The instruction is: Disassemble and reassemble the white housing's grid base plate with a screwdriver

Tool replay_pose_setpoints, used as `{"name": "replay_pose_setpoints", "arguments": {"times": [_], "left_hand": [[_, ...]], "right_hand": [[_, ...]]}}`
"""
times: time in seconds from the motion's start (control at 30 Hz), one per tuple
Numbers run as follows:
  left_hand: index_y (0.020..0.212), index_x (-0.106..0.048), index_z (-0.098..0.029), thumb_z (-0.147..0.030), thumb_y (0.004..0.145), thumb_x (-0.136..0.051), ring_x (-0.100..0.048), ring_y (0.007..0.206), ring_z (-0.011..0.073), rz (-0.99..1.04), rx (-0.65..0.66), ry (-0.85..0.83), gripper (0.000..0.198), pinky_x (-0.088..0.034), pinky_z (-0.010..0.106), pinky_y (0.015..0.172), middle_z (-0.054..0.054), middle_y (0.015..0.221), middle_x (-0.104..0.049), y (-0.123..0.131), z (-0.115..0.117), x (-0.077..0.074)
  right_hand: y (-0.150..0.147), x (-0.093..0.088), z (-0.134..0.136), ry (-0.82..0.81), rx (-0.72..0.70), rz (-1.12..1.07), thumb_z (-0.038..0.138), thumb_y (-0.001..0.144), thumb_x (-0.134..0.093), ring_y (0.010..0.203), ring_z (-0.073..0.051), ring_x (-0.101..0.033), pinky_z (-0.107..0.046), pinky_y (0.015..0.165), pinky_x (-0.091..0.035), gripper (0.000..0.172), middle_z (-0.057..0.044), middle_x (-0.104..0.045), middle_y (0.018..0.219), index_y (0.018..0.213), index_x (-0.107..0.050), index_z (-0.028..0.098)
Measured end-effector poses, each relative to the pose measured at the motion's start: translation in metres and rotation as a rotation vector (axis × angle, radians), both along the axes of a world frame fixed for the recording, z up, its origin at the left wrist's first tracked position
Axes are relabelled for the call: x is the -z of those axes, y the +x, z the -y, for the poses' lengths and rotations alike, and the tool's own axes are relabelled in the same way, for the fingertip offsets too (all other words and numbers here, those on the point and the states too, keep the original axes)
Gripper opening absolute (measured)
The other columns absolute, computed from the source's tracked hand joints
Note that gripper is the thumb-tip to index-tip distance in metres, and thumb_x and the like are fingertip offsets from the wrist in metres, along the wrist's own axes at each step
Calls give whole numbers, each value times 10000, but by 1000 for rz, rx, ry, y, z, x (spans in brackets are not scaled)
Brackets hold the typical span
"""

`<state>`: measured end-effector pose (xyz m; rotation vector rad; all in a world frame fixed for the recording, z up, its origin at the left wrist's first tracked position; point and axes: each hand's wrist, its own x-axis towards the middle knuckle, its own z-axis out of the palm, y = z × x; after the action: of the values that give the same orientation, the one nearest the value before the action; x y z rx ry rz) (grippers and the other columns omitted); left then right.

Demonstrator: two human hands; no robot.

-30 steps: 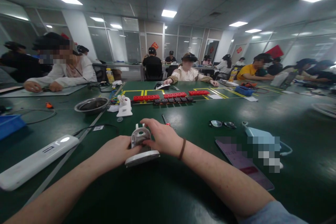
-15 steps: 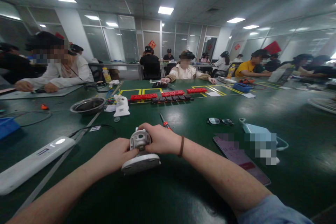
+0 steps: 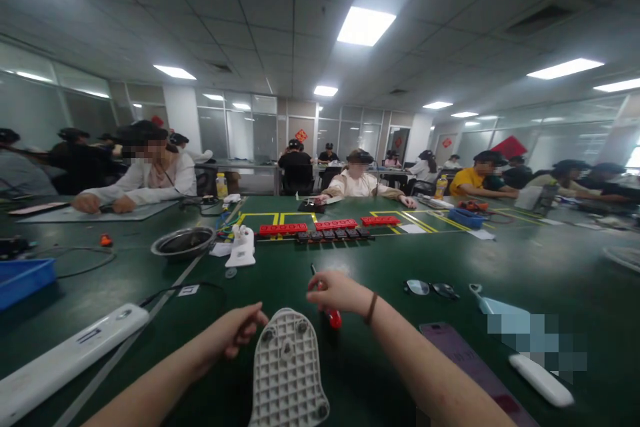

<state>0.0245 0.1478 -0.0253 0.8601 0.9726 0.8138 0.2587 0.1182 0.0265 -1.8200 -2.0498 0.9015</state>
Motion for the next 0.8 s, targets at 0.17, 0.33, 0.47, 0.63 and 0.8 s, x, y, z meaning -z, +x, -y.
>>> {"name": "replay_pose_setpoints", "arguments": {"times": [0.17,0.33,0.47,0.63,0.8], "left_hand": [[686,-331,-171,126,528,-280,-331,397,38,270,-268,-160,341,-267,129,371,-59,582,-300,2,-7,-5],[751,-375,-158,148,610,-274,-463,489,47,360,-321,-282,352,-430,158,454,-16,682,-407,14,3,6],[831,-404,-130,100,742,-306,-580,613,104,395,-337,-282,265,-506,207,528,69,806,-517,14,2,1],[904,-437,-103,-25,833,-333,-614,613,111,427,-345,-213,148,-513,187,504,109,842,-581,4,8,-35],[853,-505,-125,-94,860,-304,-211,243,25,497,-152,-9,203,-195,126,253,-108,384,-210,-3,42,-81]], "right_hand": [[4,34,-8,216,317,137,246,649,-627,921,-363,-522,-495,780,-382,343,-185,-553,906,924,-481,101],[4,50,-17,232,363,-43,92,629,-536,673,-255,-584,-414,626,-463,278,-73,-550,737,889,-456,149],[6,4,-12,302,332,-346,192,754,-382,446,-148,-522,-319,436,-476,164,-30,-524,690,909,-432,168],[10,-76,40,524,206,-1046,299,840,-172,879,-119,-567,-272,697,-506,327,-49,-518,1062,1133,-309,251],[17,-107,86,315,-112,-1708,115,693,-499,686,-38,-584,-94,598,-481,246,10,-608,892,920,-511,209]]}}
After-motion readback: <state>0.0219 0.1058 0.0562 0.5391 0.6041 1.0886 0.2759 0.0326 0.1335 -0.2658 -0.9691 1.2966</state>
